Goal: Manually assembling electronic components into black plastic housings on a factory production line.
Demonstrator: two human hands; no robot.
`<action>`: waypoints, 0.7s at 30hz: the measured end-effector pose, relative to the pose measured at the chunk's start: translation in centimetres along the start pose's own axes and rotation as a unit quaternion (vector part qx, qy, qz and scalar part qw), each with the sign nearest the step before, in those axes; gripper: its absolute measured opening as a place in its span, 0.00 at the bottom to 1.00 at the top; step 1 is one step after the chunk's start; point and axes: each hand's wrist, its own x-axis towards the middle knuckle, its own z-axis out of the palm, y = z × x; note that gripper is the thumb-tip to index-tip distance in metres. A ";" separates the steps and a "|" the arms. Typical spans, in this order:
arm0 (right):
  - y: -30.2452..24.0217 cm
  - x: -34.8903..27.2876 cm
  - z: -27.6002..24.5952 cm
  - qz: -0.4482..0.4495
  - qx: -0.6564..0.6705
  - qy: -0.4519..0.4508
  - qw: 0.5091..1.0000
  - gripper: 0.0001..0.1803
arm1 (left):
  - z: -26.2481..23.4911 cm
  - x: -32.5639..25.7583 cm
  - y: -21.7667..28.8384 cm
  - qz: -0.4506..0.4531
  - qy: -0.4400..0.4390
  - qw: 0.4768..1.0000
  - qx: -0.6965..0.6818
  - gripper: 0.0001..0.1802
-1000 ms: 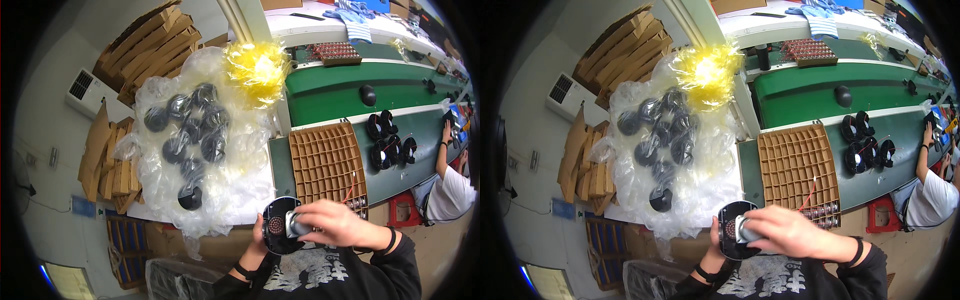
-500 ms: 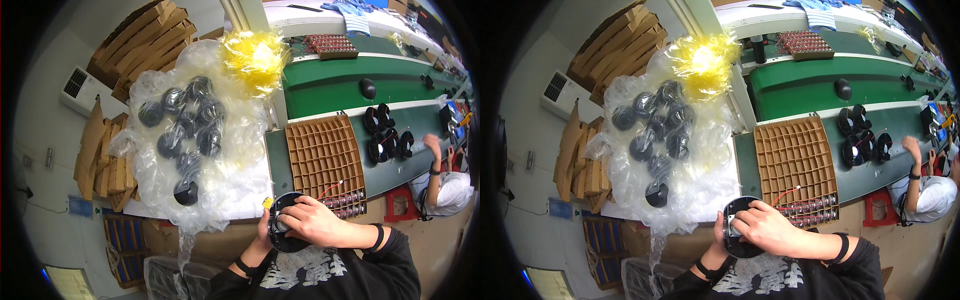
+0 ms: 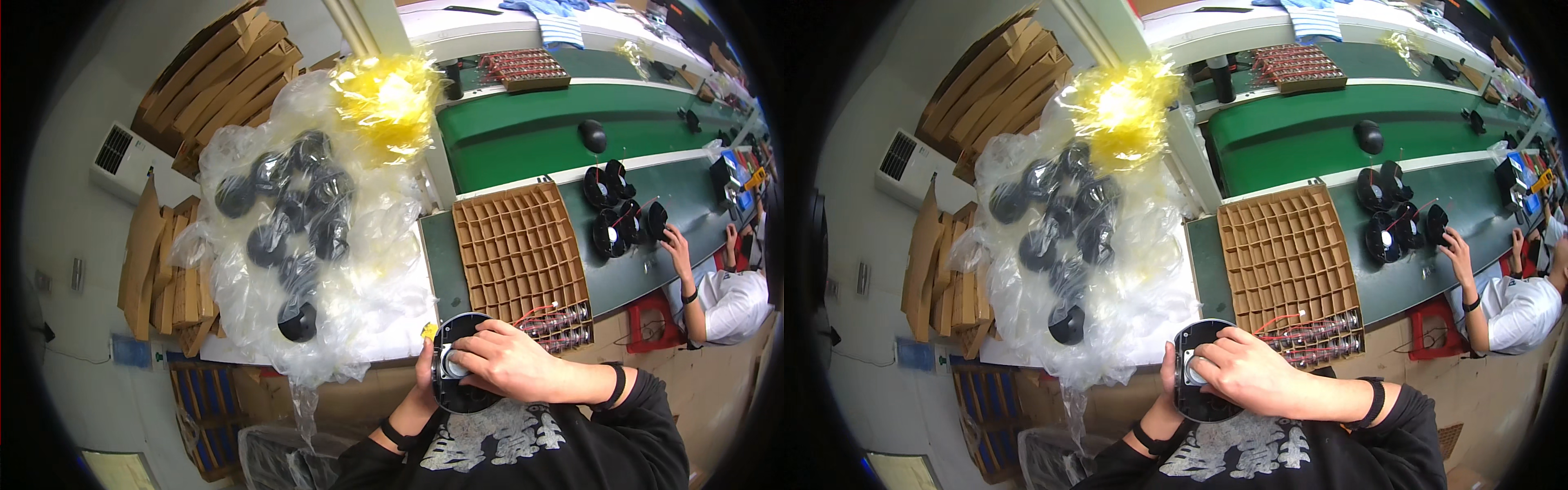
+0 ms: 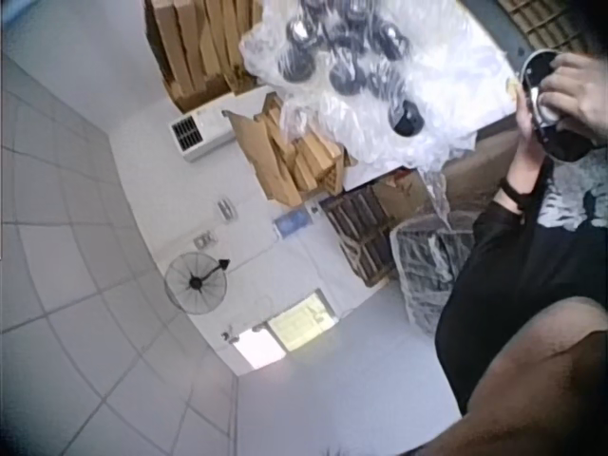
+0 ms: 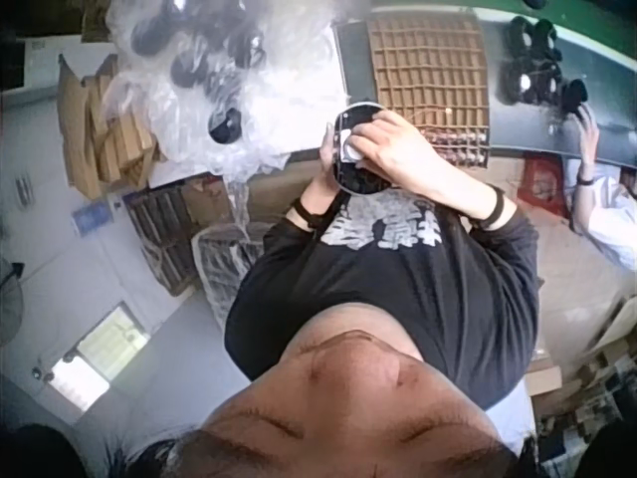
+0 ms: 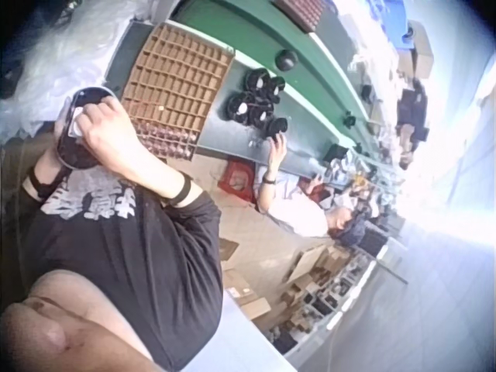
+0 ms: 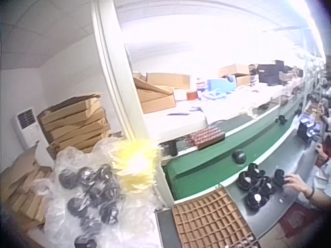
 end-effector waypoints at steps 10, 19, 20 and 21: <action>1.3 -2.7 -0.8 0.017 -0.009 0.061 0.998 0.19 | -0.3 2.6 -1.9 -0.021 -0.096 0.994 -0.055 0.43; 2.7 -6.7 -6.3 0.106 -0.038 0.155 0.981 0.21 | 2.4 5.5 -4.0 -0.103 -0.046 0.994 -0.005 0.44; 3.1 -7.5 -7.4 0.130 -0.043 0.171 0.976 0.20 | 2.7 5.9 -4.5 -0.131 -0.062 0.989 -0.003 0.45; 3.7 -8.4 -8.1 0.159 -0.050 0.154 0.974 0.21 | 3.4 7.0 -5.1 -0.182 -0.239 0.946 -0.119 0.48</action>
